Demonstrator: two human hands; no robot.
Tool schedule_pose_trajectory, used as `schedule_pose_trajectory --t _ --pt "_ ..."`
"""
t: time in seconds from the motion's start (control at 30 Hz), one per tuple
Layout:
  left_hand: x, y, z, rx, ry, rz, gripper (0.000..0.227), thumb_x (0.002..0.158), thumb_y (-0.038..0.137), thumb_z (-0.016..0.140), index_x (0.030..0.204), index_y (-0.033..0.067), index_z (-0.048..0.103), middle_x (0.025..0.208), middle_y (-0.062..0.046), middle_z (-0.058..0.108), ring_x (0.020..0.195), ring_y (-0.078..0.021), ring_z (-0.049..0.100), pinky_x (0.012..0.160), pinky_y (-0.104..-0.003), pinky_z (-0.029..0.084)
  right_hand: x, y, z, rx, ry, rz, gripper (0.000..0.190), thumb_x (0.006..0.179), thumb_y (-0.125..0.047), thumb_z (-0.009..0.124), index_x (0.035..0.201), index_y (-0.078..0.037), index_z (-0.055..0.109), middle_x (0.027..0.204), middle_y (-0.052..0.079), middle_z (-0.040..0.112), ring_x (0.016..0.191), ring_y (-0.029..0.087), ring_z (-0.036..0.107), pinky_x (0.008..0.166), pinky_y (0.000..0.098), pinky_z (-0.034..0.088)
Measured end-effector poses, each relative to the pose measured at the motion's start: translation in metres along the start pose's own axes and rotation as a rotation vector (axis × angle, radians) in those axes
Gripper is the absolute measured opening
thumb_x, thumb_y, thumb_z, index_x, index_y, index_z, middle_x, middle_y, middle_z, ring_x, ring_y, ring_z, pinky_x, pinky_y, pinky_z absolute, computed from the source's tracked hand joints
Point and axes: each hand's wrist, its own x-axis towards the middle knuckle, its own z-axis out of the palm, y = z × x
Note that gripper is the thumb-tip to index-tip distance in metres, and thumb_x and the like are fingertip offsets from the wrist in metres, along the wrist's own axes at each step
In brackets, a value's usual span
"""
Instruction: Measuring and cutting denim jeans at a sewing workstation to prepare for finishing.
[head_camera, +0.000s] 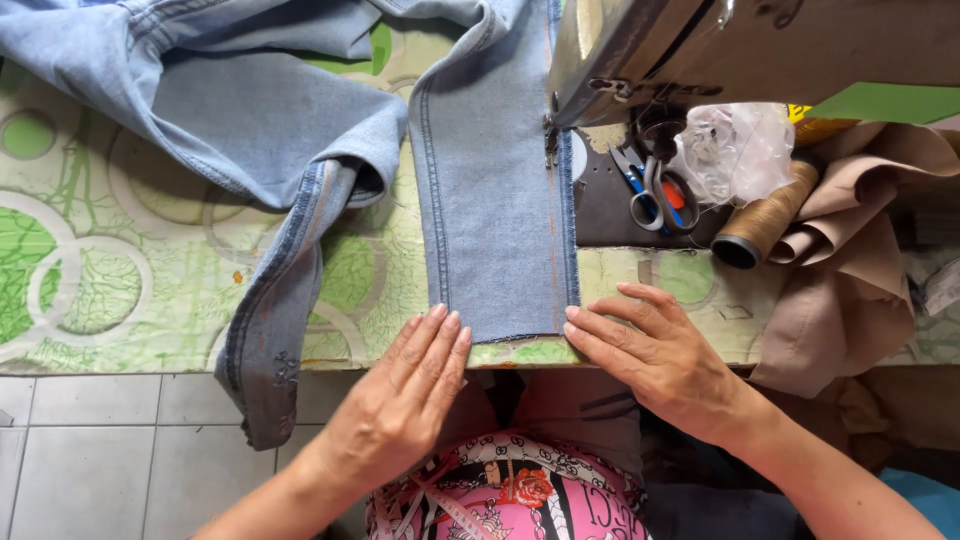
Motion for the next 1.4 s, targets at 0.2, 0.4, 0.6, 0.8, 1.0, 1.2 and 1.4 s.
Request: schedule_pose_trajectory --t 0.2,0.4,0.6,0.8,1.0,1.2,1.4 --pt "-0.003 0.021 0.003 0.274 0.005 -0.068 0.038 0.107 -0.003 0.035 0.137 -0.0106 0.057 0.135 -0.027 0.060 0.128 -0.0408 0.060 0.114 -0.047 0.050 -0.008 -0.013 0.007 -0.023 0.038 0.032 0.032 0.106 0.000 0.043 0.131 -0.001 0.063 0.139 0.011 0.064 0.122 0.027 0.062 0.113 0.0484 0.044" --pt "0.003 0.027 0.007 0.342 0.028 -0.116 0.037 0.107 0.002 0.035 0.132 -0.0077 0.060 0.128 -0.023 0.062 0.124 -0.0369 0.062 0.112 -0.047 0.051 -0.005 -0.042 -0.009 0.005 0.055 0.232 0.035 0.103 -0.001 0.052 0.137 0.000 0.059 0.139 0.016 0.064 0.130 0.033 0.059 0.109 0.0459 0.046" --pt "-0.001 0.025 0.002 0.250 0.028 -0.123 0.042 0.112 0.025 0.050 0.137 -0.0076 0.059 0.135 -0.023 0.061 0.129 -0.0380 0.060 0.114 -0.047 0.049 -0.071 -0.094 0.029 0.539 -0.244 0.592 0.027 0.102 -0.033 0.058 0.110 -0.009 0.068 0.101 0.004 0.076 0.088 0.020 0.075 0.082 0.0337 0.056" --pt "0.000 0.022 -0.002 0.204 0.091 -0.135 0.037 0.109 0.024 0.057 0.131 -0.0055 0.063 0.128 -0.023 0.067 0.125 -0.0372 0.064 0.113 -0.049 0.049 -0.090 -0.103 0.107 0.725 -0.639 0.950 0.053 0.096 -0.052 0.055 0.137 -0.019 0.058 0.128 0.008 0.072 0.115 0.030 0.068 0.094 0.0372 0.050" --pt "0.001 0.038 -0.022 0.027 0.145 -0.164 0.031 0.105 0.016 0.064 0.127 -0.0059 0.066 0.125 -0.023 0.070 0.124 -0.0400 0.065 0.112 -0.052 0.048 -0.044 -0.110 0.094 0.801 -0.618 0.622 0.058 0.096 -0.055 0.057 0.145 -0.024 0.056 0.125 0.013 0.068 0.112 0.031 0.065 0.094 0.0381 0.048" --pt "-0.009 0.052 -0.026 -0.600 0.026 -0.254 0.016 0.102 0.009 0.058 0.110 -0.0032 0.065 0.101 -0.016 0.069 0.095 -0.0319 0.067 0.084 -0.041 0.053 -0.016 -0.120 0.073 1.081 -0.340 0.145 0.027 0.104 -0.006 0.054 0.126 -0.013 0.068 0.129 0.012 0.062 0.128 0.033 0.056 0.111 0.0428 0.043" --pt "-0.061 0.050 -0.002 -0.636 -0.767 -0.405 0.021 0.107 0.032 0.057 0.105 0.0116 0.055 0.090 -0.010 0.062 0.079 -0.0361 0.060 0.068 -0.051 0.047 -0.051 -0.100 0.011 0.942 -0.551 0.198 0.055 0.107 -0.051 0.045 0.136 -0.006 0.058 0.130 0.014 0.065 0.117 0.029 0.064 0.100 0.0383 0.047"
